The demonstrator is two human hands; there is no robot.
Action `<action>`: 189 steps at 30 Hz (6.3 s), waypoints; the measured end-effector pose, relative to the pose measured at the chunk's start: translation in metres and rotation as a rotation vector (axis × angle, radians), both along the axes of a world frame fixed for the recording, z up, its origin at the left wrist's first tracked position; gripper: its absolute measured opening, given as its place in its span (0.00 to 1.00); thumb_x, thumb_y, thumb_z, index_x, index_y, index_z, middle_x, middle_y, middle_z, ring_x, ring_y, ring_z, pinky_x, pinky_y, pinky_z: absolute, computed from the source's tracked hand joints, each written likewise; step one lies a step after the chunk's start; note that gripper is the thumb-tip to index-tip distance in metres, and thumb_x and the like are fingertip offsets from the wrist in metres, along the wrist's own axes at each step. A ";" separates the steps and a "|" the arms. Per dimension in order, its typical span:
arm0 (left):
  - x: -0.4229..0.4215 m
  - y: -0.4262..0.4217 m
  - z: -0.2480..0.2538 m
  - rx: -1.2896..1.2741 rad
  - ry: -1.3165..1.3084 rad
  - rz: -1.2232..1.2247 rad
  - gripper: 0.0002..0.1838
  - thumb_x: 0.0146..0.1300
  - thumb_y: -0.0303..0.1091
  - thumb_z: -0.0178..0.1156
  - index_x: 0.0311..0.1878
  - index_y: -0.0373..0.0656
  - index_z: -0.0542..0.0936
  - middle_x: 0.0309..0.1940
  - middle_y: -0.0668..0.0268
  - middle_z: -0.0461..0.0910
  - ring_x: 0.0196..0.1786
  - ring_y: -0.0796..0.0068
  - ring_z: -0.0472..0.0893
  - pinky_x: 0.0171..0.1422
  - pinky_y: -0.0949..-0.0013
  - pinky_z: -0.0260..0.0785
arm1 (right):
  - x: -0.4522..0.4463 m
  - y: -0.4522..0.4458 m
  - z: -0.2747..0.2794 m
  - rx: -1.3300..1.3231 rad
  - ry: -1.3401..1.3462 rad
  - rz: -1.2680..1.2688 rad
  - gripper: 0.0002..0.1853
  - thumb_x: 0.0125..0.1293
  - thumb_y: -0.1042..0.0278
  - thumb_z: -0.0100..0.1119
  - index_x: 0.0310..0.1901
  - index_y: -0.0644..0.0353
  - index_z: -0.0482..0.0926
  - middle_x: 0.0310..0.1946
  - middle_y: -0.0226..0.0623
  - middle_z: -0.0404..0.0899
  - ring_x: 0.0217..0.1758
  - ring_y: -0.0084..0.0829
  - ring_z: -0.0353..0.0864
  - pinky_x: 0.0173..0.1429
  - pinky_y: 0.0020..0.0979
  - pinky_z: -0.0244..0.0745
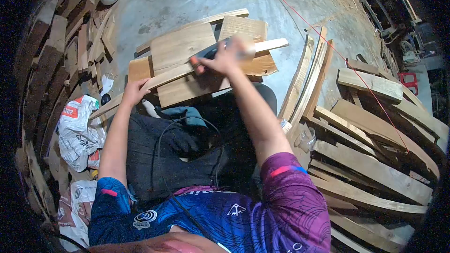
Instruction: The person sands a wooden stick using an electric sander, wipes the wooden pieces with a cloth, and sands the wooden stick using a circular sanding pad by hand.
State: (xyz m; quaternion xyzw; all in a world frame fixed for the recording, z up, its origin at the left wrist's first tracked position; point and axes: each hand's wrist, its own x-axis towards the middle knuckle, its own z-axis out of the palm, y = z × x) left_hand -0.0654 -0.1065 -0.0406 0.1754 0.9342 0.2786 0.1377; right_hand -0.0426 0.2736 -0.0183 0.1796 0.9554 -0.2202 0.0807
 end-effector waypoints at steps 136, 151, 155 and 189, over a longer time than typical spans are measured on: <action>-0.012 -0.066 0.021 -0.267 0.219 -0.211 0.19 0.62 0.55 0.62 0.41 0.48 0.79 0.33 0.55 0.84 0.39 0.46 0.84 0.42 0.46 0.75 | 0.001 -0.020 -0.078 0.314 0.264 0.386 0.54 0.59 0.22 0.55 0.68 0.69 0.64 0.72 0.48 0.57 0.78 0.51 0.52 0.77 0.66 0.40; -0.014 -0.053 0.017 -0.275 0.260 -0.080 0.21 0.58 0.55 0.62 0.34 0.43 0.84 0.33 0.51 0.85 0.39 0.47 0.85 0.44 0.48 0.78 | -0.004 -0.020 -0.080 0.369 0.277 0.406 0.48 0.62 0.26 0.56 0.64 0.68 0.68 0.70 0.51 0.61 0.74 0.53 0.58 0.75 0.55 0.45; -0.009 -0.060 0.022 -0.310 0.243 -0.223 0.22 0.60 0.57 0.62 0.34 0.44 0.84 0.32 0.54 0.85 0.39 0.49 0.85 0.43 0.48 0.77 | -0.004 -0.017 -0.084 0.369 0.321 0.419 0.47 0.61 0.25 0.56 0.62 0.68 0.68 0.70 0.50 0.61 0.74 0.53 0.58 0.75 0.54 0.45; -0.008 -0.206 0.008 -0.491 0.279 0.352 0.22 0.65 0.52 0.62 0.57 0.51 0.79 0.55 0.63 0.81 0.61 0.57 0.77 0.60 0.40 0.61 | -0.005 -0.024 -0.071 0.310 0.238 0.394 0.49 0.59 0.24 0.58 0.64 0.67 0.66 0.71 0.50 0.58 0.78 0.52 0.53 0.77 0.68 0.37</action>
